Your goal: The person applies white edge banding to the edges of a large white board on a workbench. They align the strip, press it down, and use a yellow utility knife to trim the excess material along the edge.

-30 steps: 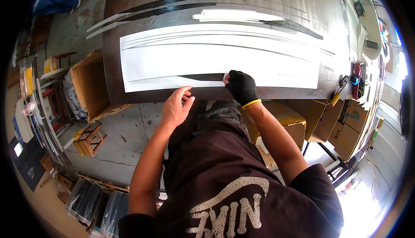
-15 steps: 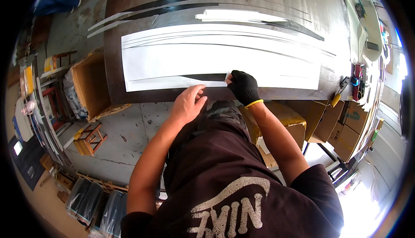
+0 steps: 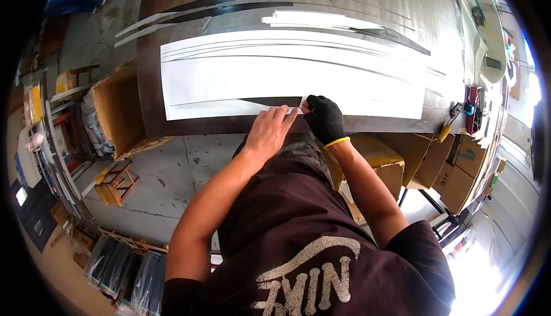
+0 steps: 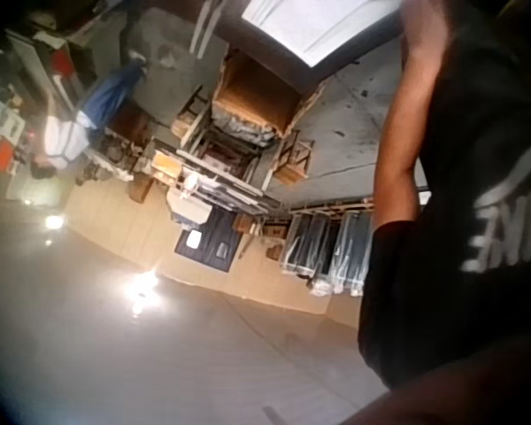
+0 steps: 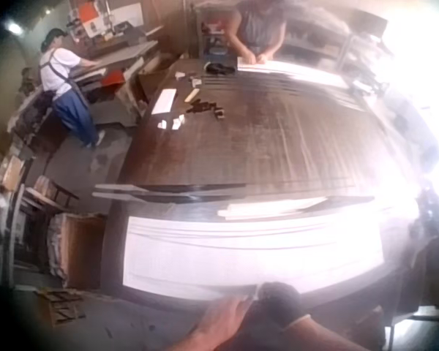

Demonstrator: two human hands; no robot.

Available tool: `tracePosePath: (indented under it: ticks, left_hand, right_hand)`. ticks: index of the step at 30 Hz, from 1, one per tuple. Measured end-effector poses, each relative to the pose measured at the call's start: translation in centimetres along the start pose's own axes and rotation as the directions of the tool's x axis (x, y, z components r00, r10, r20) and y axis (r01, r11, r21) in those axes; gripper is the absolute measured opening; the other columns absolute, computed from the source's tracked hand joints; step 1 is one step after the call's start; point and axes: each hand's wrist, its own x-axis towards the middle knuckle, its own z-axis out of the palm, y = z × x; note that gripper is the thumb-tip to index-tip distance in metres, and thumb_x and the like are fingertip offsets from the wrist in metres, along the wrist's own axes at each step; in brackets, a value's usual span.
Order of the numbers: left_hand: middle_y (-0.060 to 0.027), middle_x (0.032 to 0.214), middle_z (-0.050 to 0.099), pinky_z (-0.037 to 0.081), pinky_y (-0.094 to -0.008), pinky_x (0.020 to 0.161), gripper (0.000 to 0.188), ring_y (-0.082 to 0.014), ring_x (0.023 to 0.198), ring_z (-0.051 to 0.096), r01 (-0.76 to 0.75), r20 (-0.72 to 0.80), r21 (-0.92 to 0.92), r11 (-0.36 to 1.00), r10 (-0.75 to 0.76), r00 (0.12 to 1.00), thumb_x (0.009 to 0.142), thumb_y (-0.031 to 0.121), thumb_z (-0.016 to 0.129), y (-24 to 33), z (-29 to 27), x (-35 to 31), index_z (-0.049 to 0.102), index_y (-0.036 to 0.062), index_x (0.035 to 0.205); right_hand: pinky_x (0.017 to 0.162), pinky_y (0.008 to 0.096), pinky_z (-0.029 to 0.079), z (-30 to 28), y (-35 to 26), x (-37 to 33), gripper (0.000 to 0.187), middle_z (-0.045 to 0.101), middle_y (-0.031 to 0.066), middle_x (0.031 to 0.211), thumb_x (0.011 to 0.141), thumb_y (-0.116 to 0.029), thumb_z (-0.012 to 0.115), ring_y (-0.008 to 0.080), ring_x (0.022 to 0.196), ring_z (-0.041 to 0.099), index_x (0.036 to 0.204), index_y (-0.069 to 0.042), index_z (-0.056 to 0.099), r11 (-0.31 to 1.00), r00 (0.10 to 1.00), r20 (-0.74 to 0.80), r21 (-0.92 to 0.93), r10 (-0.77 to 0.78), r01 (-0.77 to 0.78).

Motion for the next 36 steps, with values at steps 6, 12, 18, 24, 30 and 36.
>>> tracePosePath:
  ticks: [6, 12, 18, 24, 30, 36]
  left_hand:
    - [-0.0081, 0.142, 0.057, 0.052, -0.0415, 0.101, 0.054, -0.0261, 0.118, 0.059, -0.032, 0.034, 0.107, 0.994, 0.028, 0.999, 0.1, 0.012, 0.059, 0.2, 0.0, 0.0, 0.058, 0.0086, 0.155]
    - [-0.0088, 0.148, 0.058, 0.052, -0.0409, 0.099, 0.055, -0.0263, 0.115, 0.06, -0.049, -0.011, 0.092, 0.995, 0.051, 0.999, 0.1, 0.013, 0.059, 0.0, 0.4, -0.1, 0.057, 0.0076, 0.154]
    - [-0.0106, 0.15, 0.059, 0.052, -0.0417, 0.099, 0.057, -0.0271, 0.113, 0.06, -0.061, 0.006, 0.117, 0.991, 0.061, 0.998, 0.1, 0.014, 0.058, 0.1, 0.6, -0.2, 0.055, 0.007, 0.157]
    - [-0.0113, 0.152, 0.059, 0.052, -0.0416, 0.099, 0.058, -0.0268, 0.113, 0.06, -0.047, 0.002, 0.114, 0.992, 0.047, 0.999, 0.101, 0.014, 0.057, 0.3, 0.5, -0.1, 0.053, 0.007, 0.158]
    - [-0.0095, 0.152, 0.06, 0.052, -0.0411, 0.099, 0.058, -0.0262, 0.113, 0.059, -0.045, -0.011, 0.133, 0.99, 0.046, 0.999, 0.101, 0.015, 0.057, 0.3, 0.6, -0.2, 0.053, 0.008, 0.159]
    - [-0.0074, 0.149, 0.061, 0.052, -0.0402, 0.096, 0.057, -0.0256, 0.113, 0.059, -0.049, 0.003, 0.194, 0.98, 0.049, 0.999, 0.102, 0.017, 0.061, 0.6, 0.6, 0.2, 0.055, 0.012, 0.158]
  right_hand:
    - [0.077, 0.0482, 0.057, 0.1, -0.3, 0.2, 0.015, 0.076, 0.0158, 0.092, 0.093, -0.022, 0.076, 0.0394, 0.089, 0.073, 0.099, -0.008, 0.074, 0.995, 0.999, 0.014, -0.089, 0.034, -0.033]
    - [0.076, 0.0489, 0.056, 0.7, 0.1, 0.5, 0.013, 0.076, 0.0147, 0.09, 0.093, -0.022, 0.075, 0.0389, 0.088, 0.073, 0.095, -0.009, 0.073, 0.995, 0.999, 0.044, -0.088, -0.031, 0.035]
    - [0.08, 0.0501, 0.053, 1.4, 0.1, 0.7, 0.014, 0.074, 0.0129, 0.088, 0.092, -0.025, 0.073, 0.036, 0.088, 0.072, 0.096, -0.012, 0.071, 0.959, 0.992, 0.067, -0.255, -0.109, 0.123]
    - [0.078, 0.0504, 0.053, 1.0, -0.7, 0.7, 0.012, 0.073, 0.013, 0.088, 0.093, -0.023, 0.071, 0.0364, 0.087, 0.072, 0.094, -0.011, 0.07, 0.95, 0.995, 0.08, -0.3, -0.061, 0.083]
    - [0.078, 0.0549, 0.054, 1.0, 0.2, 0.3, 0.012, 0.073, 0.0171, 0.089, 0.093, -0.02, 0.07, 0.0419, 0.088, 0.071, 0.094, -0.009, 0.069, 0.991, 1.0, 0.001, -0.131, 0.006, -0.006]
    - [0.079, 0.0553, 0.054, 1.1, 0.7, 0.1, 0.011, 0.073, 0.0185, 0.089, 0.092, -0.018, 0.07, 0.0436, 0.089, 0.07, 0.093, -0.008, 0.067, 0.993, 1.0, -0.022, -0.114, 0.014, -0.017]
